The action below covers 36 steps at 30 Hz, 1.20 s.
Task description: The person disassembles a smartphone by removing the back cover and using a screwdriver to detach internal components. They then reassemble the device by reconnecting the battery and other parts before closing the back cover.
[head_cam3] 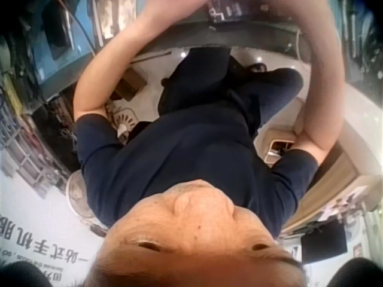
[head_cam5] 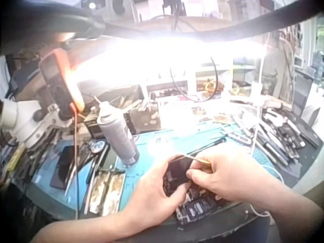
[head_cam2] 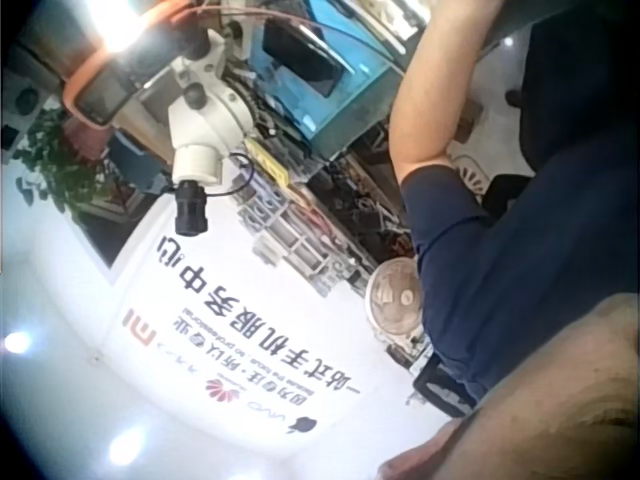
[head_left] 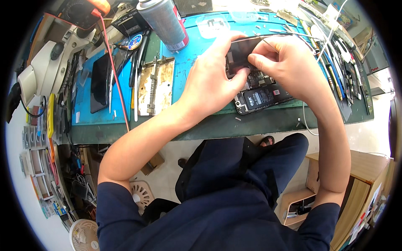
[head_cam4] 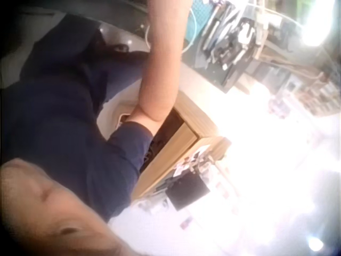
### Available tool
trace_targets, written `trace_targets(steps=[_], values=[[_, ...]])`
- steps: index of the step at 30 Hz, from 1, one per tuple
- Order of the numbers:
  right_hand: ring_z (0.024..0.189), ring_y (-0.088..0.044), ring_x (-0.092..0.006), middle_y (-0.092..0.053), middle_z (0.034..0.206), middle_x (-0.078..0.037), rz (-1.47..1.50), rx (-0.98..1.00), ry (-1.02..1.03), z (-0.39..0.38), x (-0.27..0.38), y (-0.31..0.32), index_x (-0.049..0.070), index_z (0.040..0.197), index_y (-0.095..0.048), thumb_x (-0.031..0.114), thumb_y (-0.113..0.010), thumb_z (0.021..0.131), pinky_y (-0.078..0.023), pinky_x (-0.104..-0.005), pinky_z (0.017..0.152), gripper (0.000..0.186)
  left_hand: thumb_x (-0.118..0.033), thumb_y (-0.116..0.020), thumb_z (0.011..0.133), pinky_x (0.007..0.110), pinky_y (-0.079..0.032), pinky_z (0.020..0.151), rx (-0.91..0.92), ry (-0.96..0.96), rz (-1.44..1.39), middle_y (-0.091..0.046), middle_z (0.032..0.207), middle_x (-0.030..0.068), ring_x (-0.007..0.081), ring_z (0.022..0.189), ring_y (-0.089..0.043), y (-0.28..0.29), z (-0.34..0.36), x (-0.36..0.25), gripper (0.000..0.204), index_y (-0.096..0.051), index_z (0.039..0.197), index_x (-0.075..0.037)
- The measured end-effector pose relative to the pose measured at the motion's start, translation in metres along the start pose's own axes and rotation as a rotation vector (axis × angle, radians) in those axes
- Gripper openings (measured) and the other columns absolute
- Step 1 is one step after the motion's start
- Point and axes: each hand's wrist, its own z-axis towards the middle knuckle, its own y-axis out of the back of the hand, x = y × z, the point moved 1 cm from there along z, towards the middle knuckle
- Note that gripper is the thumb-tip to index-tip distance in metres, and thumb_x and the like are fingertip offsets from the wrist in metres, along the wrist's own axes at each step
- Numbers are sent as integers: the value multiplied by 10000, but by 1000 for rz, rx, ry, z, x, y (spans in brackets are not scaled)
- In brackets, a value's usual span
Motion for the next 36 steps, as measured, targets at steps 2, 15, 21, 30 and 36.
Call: trace_targets(steps=[2,15,21,30,36], values=[[506,-659,-202,-673,658,-110,-18,26,12,2,-2,0,-16,961,-743,208,-654,940,-538,-347,518,243,-29,-747,884,263,-572,811,8,14,-36,-660,1132,78,107,963,-659,-1,0,-1,572,-496,1398,-42],[628,-703,-252,-697,695,-167,47,64,-104,3,7,3,-9,861,-762,216,-675,794,-561,-366,644,251,-260,-838,792,445,-567,877,-99,-6,178,-665,1163,183,365,1063,-686,-12,2,1,635,-549,1317,-51],[724,-720,-317,-709,746,-195,-33,19,-78,3,8,1,-2,884,-758,232,-684,802,-569,-399,727,258,-211,-799,799,466,-564,838,-149,-52,268,-620,1163,177,371,1035,-674,-16,-1,-1,624,-510,1334,-72],[800,-699,-363,-705,809,-178,-323,-190,83,-7,6,-11,24,876,-715,253,-678,884,-553,-449,762,233,-127,-786,833,344,-574,920,-112,-39,272,-632,1195,172,237,1038,-706,-14,-3,-4,650,-461,1382,0],[808,-677,-340,-681,824,-148,-362,-280,261,-13,-14,-14,40,879,-660,227,-691,887,-537,-441,754,190,-135,-806,832,348,-577,916,-89,-31,281,-603,1195,172,237,1029,-702,-13,-4,-7,717,-427,1428,-7]])
